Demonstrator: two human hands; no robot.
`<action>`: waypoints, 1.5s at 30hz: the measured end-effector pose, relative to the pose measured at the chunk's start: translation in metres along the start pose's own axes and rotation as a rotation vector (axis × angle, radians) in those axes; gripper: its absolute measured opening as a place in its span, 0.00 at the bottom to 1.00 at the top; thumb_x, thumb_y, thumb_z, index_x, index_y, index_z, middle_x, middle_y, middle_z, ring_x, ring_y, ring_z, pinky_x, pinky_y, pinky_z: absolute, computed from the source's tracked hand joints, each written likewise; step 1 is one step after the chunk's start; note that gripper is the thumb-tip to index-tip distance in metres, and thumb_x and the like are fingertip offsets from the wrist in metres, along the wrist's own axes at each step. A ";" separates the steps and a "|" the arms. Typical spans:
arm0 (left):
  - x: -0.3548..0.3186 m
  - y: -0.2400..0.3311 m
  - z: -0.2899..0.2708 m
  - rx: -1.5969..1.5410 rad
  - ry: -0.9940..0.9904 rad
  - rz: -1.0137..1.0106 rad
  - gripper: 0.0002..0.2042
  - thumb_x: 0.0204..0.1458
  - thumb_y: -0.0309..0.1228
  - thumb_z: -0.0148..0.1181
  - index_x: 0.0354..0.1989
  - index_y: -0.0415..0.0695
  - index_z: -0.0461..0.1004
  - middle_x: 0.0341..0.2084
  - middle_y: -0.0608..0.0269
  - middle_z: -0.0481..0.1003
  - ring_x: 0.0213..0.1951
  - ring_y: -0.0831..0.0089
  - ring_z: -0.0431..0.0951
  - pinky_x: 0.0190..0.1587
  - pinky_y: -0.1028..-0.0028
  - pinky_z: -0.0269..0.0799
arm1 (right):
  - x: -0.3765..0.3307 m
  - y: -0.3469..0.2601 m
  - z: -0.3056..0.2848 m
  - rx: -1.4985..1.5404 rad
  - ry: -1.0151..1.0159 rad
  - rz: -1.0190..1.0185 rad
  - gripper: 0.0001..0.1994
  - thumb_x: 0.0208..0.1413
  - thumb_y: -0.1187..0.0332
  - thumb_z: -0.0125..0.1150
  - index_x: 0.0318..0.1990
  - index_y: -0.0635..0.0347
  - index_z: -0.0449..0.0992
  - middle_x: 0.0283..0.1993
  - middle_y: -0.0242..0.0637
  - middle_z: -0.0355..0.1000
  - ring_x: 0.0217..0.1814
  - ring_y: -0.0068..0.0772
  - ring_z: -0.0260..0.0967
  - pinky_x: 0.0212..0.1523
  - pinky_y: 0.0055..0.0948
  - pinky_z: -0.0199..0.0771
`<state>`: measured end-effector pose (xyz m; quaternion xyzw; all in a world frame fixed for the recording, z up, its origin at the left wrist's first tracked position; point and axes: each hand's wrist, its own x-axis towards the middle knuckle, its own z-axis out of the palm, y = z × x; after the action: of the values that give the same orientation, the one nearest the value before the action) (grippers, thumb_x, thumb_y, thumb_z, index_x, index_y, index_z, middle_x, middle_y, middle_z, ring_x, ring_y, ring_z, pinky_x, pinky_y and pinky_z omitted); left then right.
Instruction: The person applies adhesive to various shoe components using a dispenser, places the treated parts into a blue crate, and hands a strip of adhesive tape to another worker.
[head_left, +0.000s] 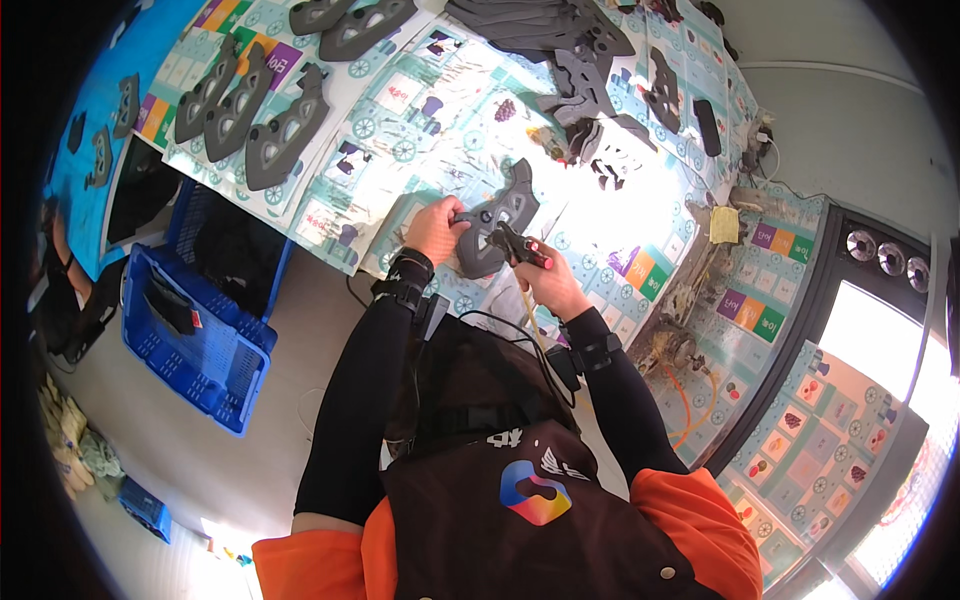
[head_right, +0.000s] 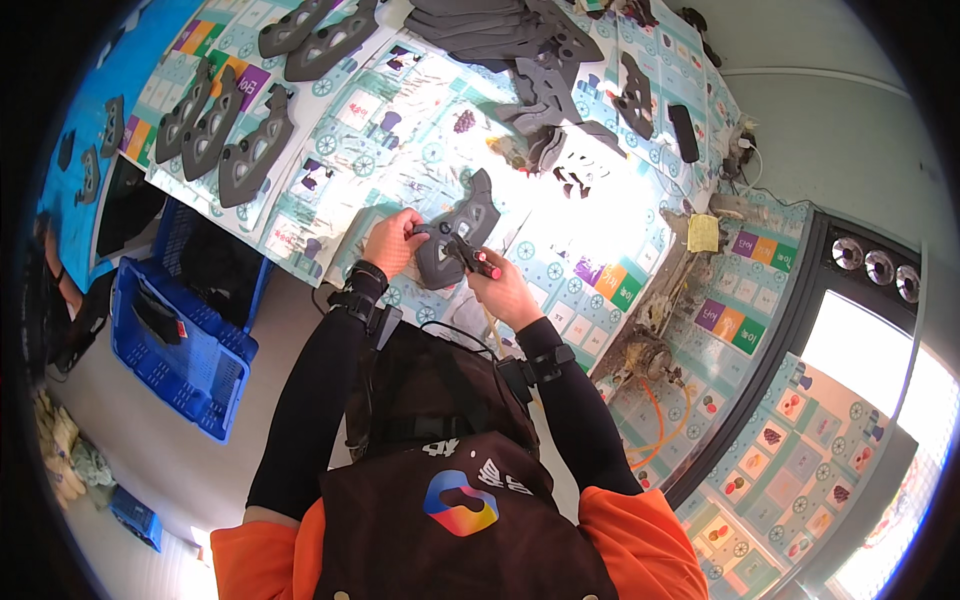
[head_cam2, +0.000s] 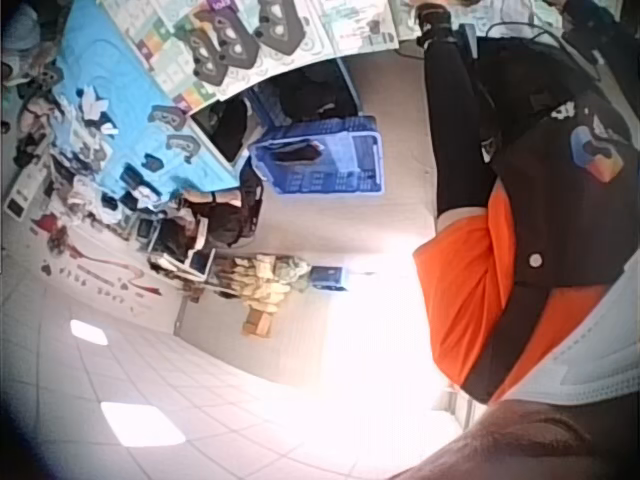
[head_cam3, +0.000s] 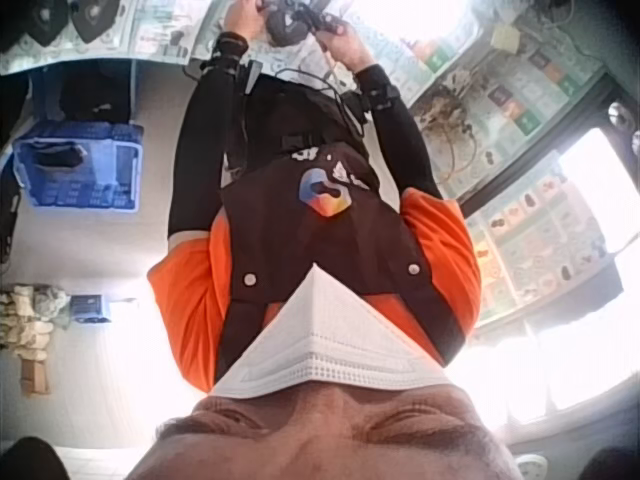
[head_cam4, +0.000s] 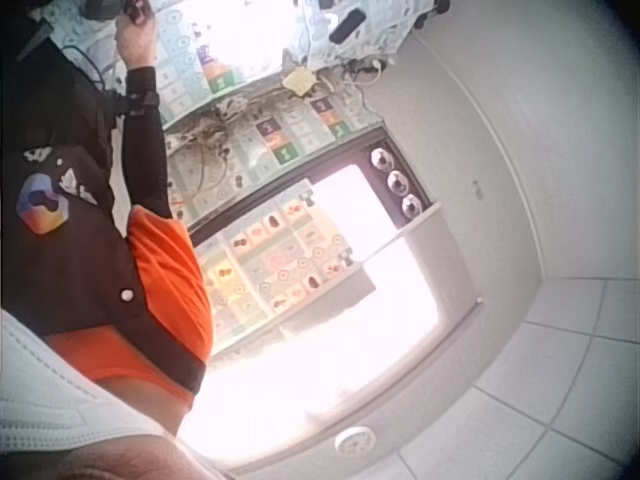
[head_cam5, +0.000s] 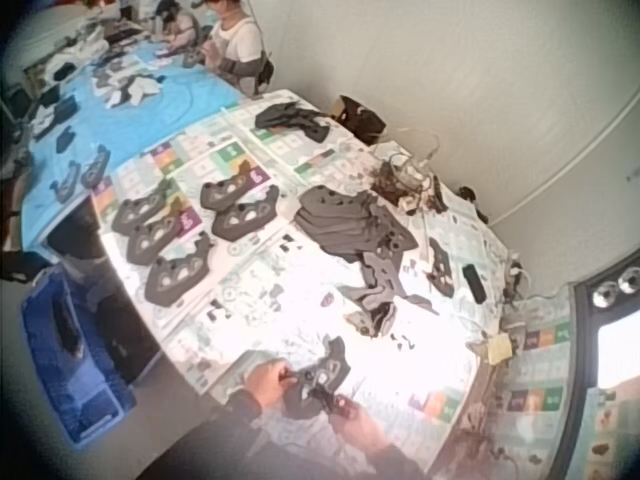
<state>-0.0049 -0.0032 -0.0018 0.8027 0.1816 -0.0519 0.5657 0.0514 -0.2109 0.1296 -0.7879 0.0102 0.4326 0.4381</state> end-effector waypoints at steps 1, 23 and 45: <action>-0.001 -0.001 0.000 0.000 0.002 -0.002 0.12 0.50 0.28 0.72 0.39 0.42 0.75 0.25 0.57 0.76 0.30 0.58 0.77 0.34 0.62 0.72 | 0.000 -0.001 0.001 -0.005 -0.010 -0.007 0.08 0.49 0.73 0.57 0.37 0.64 0.74 0.21 0.28 0.65 0.23 0.19 0.60 0.25 0.24 0.58; -0.002 -0.007 0.004 0.015 0.033 0.003 0.12 0.48 0.30 0.73 0.38 0.43 0.76 0.25 0.56 0.77 0.30 0.55 0.79 0.35 0.60 0.73 | -0.021 0.006 -0.005 -0.124 -0.156 0.108 0.14 0.55 0.68 0.61 0.47 0.65 0.76 0.27 0.34 0.76 0.27 0.25 0.72 0.29 0.30 0.71; -0.094 0.065 -0.194 0.052 0.260 0.038 0.12 0.57 0.34 0.69 0.44 0.41 0.80 0.33 0.64 0.81 0.33 0.76 0.79 0.38 0.73 0.75 | -0.036 0.191 -0.100 -0.402 0.685 -0.125 0.19 0.52 0.79 0.60 0.51 0.66 0.64 0.52 0.60 0.69 0.58 0.69 0.65 0.56 0.56 0.68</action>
<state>-0.0932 0.1353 0.1515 0.8202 0.2367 0.0585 0.5175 0.0200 -0.4115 0.0484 -0.9556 0.0228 0.1110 0.2720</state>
